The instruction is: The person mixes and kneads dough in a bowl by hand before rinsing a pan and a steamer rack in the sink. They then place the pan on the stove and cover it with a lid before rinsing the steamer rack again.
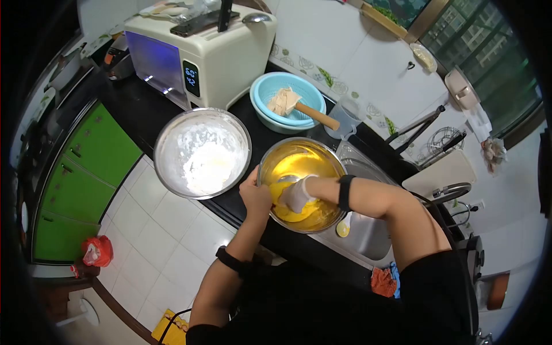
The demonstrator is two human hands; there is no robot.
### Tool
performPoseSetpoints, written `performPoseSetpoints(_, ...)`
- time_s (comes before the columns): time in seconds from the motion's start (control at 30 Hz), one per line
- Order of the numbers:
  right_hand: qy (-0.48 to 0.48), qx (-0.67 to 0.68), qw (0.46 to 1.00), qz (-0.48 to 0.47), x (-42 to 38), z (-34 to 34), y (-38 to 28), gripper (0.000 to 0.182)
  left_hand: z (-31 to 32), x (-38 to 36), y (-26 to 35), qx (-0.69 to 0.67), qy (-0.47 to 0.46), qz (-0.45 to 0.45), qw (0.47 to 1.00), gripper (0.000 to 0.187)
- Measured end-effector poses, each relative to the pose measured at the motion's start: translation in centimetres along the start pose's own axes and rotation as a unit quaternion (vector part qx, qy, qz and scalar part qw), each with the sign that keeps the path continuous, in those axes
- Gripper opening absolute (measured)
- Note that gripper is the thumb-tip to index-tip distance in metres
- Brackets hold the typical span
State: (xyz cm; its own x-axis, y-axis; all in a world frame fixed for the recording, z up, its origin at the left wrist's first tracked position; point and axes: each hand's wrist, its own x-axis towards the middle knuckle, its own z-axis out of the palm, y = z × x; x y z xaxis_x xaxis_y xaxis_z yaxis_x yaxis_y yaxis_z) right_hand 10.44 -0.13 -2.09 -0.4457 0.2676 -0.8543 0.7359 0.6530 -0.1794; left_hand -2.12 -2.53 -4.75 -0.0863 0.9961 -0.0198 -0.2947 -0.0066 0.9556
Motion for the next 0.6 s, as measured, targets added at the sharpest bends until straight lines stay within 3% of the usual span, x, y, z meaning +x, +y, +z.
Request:
performPoseSetpoints(0.03, -0.034, 0.114, 0.992, -0.043, -0.1, -0.5, 1.4, 0.038, 0.0, 0.2, -0.6, 0.000, 0.009, 0.006, 1.000, 0.050)
performPoseSetpoints(0.07, 0.007, 0.373, 0.928, 0.010, -2.6, -2.0, 2.1, 0.037, 0.1, 0.1, 0.2, -0.002, 0.009, 0.016, 1.000, 0.050)
performPoseSetpoints(0.17, 0.208, 0.140, 0.955, 0.156, -3.1, -4.2, 2.5, 0.036, 0.2, -0.1, 0.3, -0.014, 0.012, 0.032, 0.999, 0.050)
performPoseSetpoints(0.2, 0.210, 0.139, 0.955, 0.156, -2.0, -4.1, 2.1, 0.036, 0.2, -0.2, 0.1, -0.011, 0.014, 0.027, 0.999, 0.049)
performPoseSetpoints(0.27, 0.220, 0.105, 0.969, 0.045, 0.6, -3.5, 0.8, 0.036, 0.4, -0.1, 0.3, 0.011, 0.023, 0.021, 0.999, 0.048)
performPoseSetpoints(0.33, 0.197, 0.204, 0.959, -0.005, 0.6, -2.6, -0.3, 0.037, 0.2, 0.1, -0.1, 0.008, 0.026, 0.020, 0.999, 0.048)
performPoseSetpoints(0.5, 0.171, 0.006, 0.985, 0.006, -2.0, 0.8, -2.3, 0.026, 0.2, 0.0, 0.9, 0.033, 0.025, 0.013, 0.999, 0.048)
performPoseSetpoints(0.57, 0.169, -0.096, 0.967, -0.165, -4.3, 2.3, -0.4, 0.021, 0.0, -0.2, 0.9, 0.032, 0.009, -0.014, 0.999, 0.049)
performPoseSetpoints(0.6, 0.169, -0.092, 0.967, -0.165, -5.3, 2.7, 0.7, 0.021, 0.1, -0.3, 1.1, 0.033, 0.006, -0.017, 0.999, 0.049)
